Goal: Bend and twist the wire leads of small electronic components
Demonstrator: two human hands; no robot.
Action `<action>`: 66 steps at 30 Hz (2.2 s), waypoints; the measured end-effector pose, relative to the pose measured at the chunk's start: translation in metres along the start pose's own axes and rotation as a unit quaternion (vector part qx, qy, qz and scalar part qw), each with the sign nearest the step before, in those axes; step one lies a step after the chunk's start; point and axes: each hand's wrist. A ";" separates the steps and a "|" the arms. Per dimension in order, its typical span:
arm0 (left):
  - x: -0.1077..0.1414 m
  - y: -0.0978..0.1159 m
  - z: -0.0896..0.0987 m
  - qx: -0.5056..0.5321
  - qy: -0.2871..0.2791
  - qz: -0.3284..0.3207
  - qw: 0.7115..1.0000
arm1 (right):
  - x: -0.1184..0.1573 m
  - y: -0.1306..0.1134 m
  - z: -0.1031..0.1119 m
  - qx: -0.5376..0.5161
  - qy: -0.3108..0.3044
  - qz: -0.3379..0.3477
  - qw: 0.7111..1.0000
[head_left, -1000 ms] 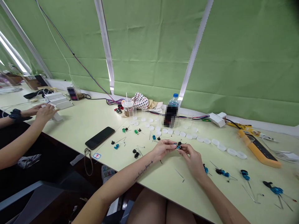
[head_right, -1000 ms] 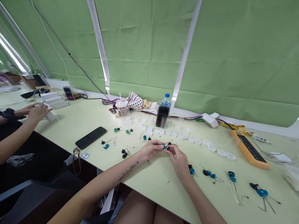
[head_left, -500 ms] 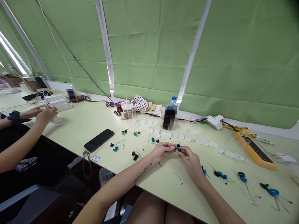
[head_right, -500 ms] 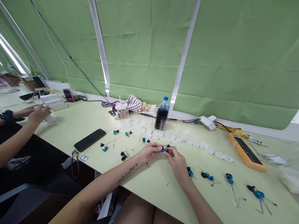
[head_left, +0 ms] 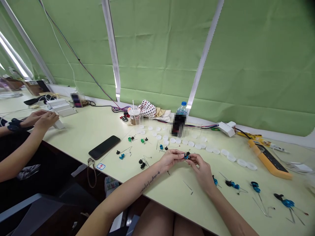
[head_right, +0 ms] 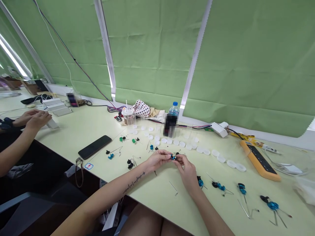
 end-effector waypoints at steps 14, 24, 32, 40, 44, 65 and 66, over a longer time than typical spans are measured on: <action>-0.001 -0.002 0.002 -0.008 -0.005 -0.003 1.000 | 0.001 0.000 -0.001 0.000 0.007 0.004 1.000; 0.001 0.000 0.000 -0.003 0.002 0.008 1.000 | 0.002 0.002 -0.001 -0.022 -0.009 -0.006 1.000; 0.001 -0.001 0.000 -0.006 0.003 0.002 1.000 | 0.001 -0.003 0.000 -0.017 -0.013 -0.006 1.000; 0.003 0.001 -0.003 -0.007 0.000 0.006 1.000 | 0.002 -0.001 0.000 -0.032 -0.013 -0.023 0.999; 0.004 0.001 -0.003 -0.005 -0.002 0.003 1.000 | 0.001 0.000 0.000 -0.037 -0.019 -0.027 0.999; 0.004 -0.002 -0.002 -0.008 0.008 0.007 1.000 | 0.001 -0.005 0.000 -0.011 -0.041 -0.021 0.999; 0.004 -0.002 -0.001 -0.008 0.008 0.006 1.000 | 0.001 -0.005 0.000 -0.009 -0.039 -0.019 0.999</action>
Point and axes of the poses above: each hand's wrist, its own x-axis away from the middle knuckle, its own z-axis out of the back of the hand, y = z × x, and after that the axes turned 10 degrees about z, right-handed
